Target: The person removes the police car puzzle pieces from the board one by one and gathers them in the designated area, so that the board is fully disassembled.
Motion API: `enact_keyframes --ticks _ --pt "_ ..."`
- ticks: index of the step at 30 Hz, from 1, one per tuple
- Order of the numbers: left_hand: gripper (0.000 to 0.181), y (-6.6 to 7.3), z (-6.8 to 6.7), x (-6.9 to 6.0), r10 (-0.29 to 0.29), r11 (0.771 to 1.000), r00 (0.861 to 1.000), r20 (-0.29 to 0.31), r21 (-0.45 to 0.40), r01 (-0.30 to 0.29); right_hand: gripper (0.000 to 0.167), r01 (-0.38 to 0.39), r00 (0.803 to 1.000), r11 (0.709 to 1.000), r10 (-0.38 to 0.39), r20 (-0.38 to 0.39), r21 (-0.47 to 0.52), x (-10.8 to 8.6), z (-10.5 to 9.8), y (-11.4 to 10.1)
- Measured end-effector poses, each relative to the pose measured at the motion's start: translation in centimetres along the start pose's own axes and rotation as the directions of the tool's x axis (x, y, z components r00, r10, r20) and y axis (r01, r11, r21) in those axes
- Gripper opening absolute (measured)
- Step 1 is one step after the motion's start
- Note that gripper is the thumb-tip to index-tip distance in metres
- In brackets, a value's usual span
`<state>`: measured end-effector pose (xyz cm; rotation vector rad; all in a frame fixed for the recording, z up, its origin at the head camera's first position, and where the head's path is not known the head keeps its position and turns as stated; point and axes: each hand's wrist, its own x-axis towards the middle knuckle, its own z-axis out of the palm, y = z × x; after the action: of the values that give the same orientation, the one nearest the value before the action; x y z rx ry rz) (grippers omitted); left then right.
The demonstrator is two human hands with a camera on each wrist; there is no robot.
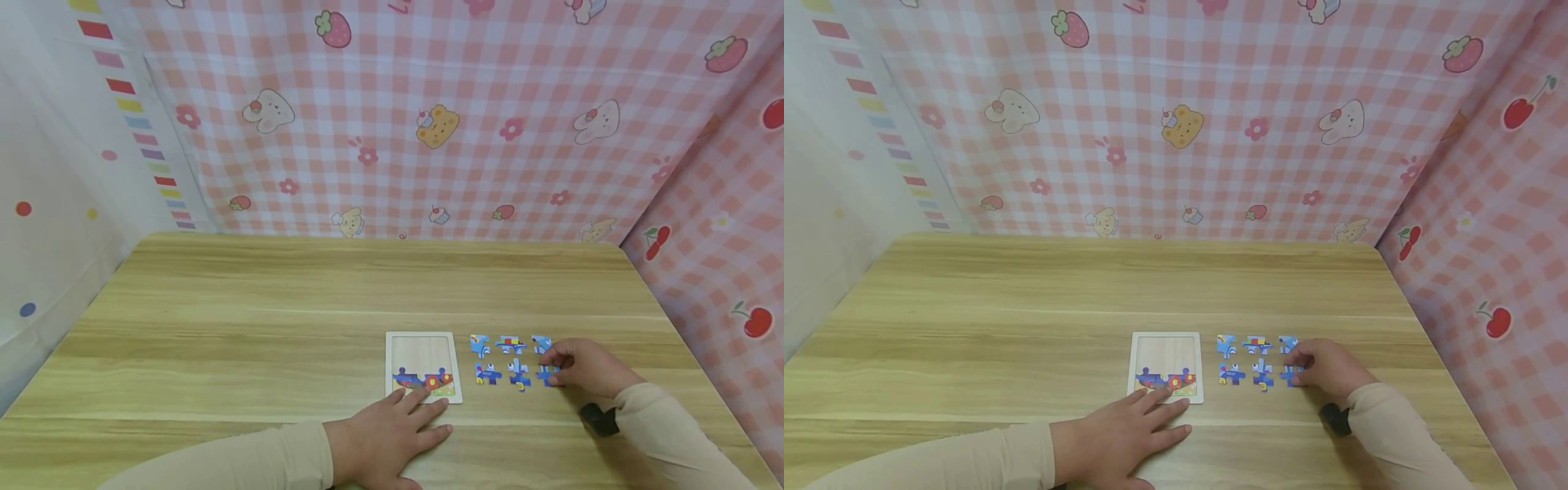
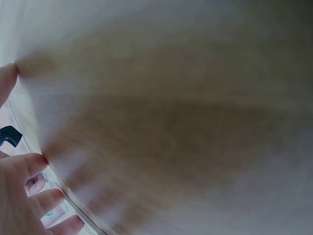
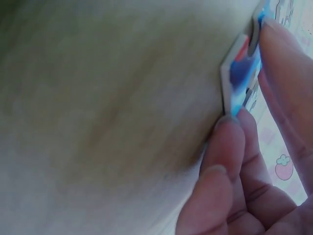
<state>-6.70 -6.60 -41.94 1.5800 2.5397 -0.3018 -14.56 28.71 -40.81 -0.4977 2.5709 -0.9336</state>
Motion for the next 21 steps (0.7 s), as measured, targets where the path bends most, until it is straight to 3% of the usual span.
enact_keyframes --ticks 6,10,15,21 --pt "0.075 0.0 0.0 0.0 0.002 1.000 1.000 0.006 -0.008 -0.002 0.018 -0.028 1.000 1.000 0.028 -0.005 -0.005 -0.1 0.0 -0.2" --pt "0.075 0.0 0.1 0.0 0.006 1.000 1.000 0.009 -0.008 -0.006 0.016 -0.039 0.998 0.996 0.036 -0.043 -0.078 -0.1 -0.2 -0.7" --pt "0.074 0.0 0.0 0.0 0.011 1.000 1.000 0.013 -0.012 -0.011 0.018 -0.054 0.994 0.987 0.040 -0.099 -0.152 0.3 -0.4 -2.1" --pt "0.075 0.1 0.0 0.0 0.009 1.000 1.000 0.025 -0.016 -0.009 0.021 -0.010 0.996 0.985 -0.004 -0.084 -0.172 1.2 0.1 -4.3"
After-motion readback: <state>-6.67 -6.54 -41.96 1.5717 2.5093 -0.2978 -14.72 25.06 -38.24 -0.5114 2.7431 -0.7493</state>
